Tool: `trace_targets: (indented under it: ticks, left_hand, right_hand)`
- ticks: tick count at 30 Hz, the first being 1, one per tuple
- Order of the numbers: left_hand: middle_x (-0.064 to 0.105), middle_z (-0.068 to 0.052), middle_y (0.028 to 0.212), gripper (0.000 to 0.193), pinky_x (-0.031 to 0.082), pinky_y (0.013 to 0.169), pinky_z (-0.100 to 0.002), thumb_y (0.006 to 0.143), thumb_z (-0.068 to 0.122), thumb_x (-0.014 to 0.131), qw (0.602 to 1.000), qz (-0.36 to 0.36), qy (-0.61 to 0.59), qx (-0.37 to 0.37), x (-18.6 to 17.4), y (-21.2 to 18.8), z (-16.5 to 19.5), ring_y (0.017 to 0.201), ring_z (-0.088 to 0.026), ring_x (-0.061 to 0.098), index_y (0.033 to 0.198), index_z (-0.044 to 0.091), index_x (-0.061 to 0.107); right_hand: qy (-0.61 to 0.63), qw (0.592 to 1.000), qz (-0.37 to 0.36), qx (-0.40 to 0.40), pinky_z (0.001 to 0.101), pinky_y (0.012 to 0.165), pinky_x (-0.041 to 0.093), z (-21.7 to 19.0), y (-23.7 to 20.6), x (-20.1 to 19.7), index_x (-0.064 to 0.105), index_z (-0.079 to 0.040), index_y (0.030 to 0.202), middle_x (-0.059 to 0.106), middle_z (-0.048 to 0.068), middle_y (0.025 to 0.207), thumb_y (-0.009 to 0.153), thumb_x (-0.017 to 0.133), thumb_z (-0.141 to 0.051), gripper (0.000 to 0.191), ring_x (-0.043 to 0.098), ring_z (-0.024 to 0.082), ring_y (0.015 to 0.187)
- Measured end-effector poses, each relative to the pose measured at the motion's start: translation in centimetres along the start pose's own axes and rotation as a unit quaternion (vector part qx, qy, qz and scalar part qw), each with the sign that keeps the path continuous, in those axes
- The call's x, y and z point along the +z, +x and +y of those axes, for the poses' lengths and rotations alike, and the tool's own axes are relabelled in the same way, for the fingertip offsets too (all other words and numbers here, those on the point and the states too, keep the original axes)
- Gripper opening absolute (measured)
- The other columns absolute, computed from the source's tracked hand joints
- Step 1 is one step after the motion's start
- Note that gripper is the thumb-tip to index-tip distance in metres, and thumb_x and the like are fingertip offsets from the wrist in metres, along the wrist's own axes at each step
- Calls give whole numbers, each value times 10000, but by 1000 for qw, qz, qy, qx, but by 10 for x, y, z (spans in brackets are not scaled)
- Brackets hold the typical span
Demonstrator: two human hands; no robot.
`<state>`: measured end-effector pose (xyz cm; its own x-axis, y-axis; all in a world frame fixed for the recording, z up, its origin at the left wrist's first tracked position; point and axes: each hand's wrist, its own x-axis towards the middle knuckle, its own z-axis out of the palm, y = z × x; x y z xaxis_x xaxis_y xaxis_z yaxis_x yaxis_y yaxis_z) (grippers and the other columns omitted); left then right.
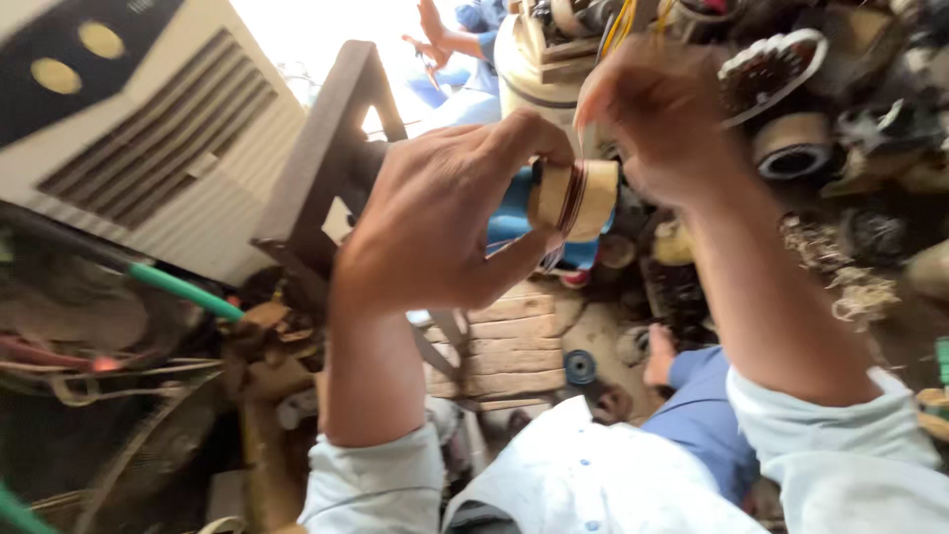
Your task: The person winds copper wire around a blue cylindrical component using both hands. They repeatedly wrap the wire, adjust the coil, and secure it with a strip of material.
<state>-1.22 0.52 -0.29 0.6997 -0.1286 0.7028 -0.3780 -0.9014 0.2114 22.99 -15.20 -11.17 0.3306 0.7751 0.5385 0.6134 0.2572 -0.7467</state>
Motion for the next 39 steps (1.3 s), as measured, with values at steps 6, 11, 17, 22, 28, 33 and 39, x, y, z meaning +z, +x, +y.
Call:
trace_targets:
  ticks: [6, 11, 17, 22, 28, 33, 39]
  left_hand:
    - [666, -23, 867, 382, 492, 692, -363, 896, 229, 725, 998, 10, 43, -42, -11, 3, -4, 790, -193, 679, 1179, 111, 497]
    - [681, -39, 890, 363, 496, 663, -374, 858, 184, 692, 995, -46, 0, -84, -10, 1, 0, 766, -234, 674, 1171, 121, 520]
    - [693, -50, 989, 452, 520, 758, -367, 854, 221, 726, 998, 13, 42, -44, -15, -2, -12, 855, -222, 692, 1230, 136, 491]
    - [688, -36, 931, 436, 499, 759, -396, 919, 242, 761, 997, 8, 43, -65, -12, -2, -22, 859, -241, 690, 1242, 139, 487]
    - [682, -70, 986, 495, 503, 742, -394, 837, 200, 755, 999, 36, 18, 3, -9, 1, -24, 870, -269, 684, 1221, 127, 452]
    - [670, -55, 956, 451, 445, 651, -393, 837, 170, 736, 998, 26, 45, -45, -9, 11, -33, 766, -234, 657, 1198, 117, 471]
    - [661, -44, 999, 464, 453, 694, -370, 830, 155, 752, 999, 9, 25, 26, -3, 10, -27, 784, -222, 643, 1197, 108, 472]
  right_hand:
    - [28, 996, -76, -38, 349, 643, 544, -80, -82, 106, 640, -28, 831, 649, 102, 803, 936, 558, -10, 135, 634, 197, 728]
    - [-22, 990, -56, -131, 286, 561, 494, -72, -10, -7, 638, -53, 850, 651, 71, 780, 1000, 567, -143, 189, 619, 143, 642]
    - [48, 977, -13, 208, 309, 704, 500, -16, -29, 111, 646, -53, 926, 658, 90, 883, 1043, 594, -138, 155, 611, 157, 784]
    - [-25, 981, -171, -84, 313, 710, 505, -112, -73, 57, 654, -67, 932, 662, 85, 890, 1017, 613, -150, 126, 617, 161, 793]
    - [-55, 996, 8, 69, 318, 718, 510, 11, 41, 37, 663, -85, 939, 668, 79, 898, 986, 637, -164, 95, 623, 166, 803]
    - [69, 986, -83, 131, 322, 724, 514, -15, -112, 124, 670, -99, 946, 673, 74, 904, 961, 657, -175, 79, 629, 170, 812]
    - [-70, 995, -1, -73, 326, 731, 519, -60, -14, -17, 680, -116, 953, 678, 69, 912, 930, 680, -189, 76, 636, 175, 822]
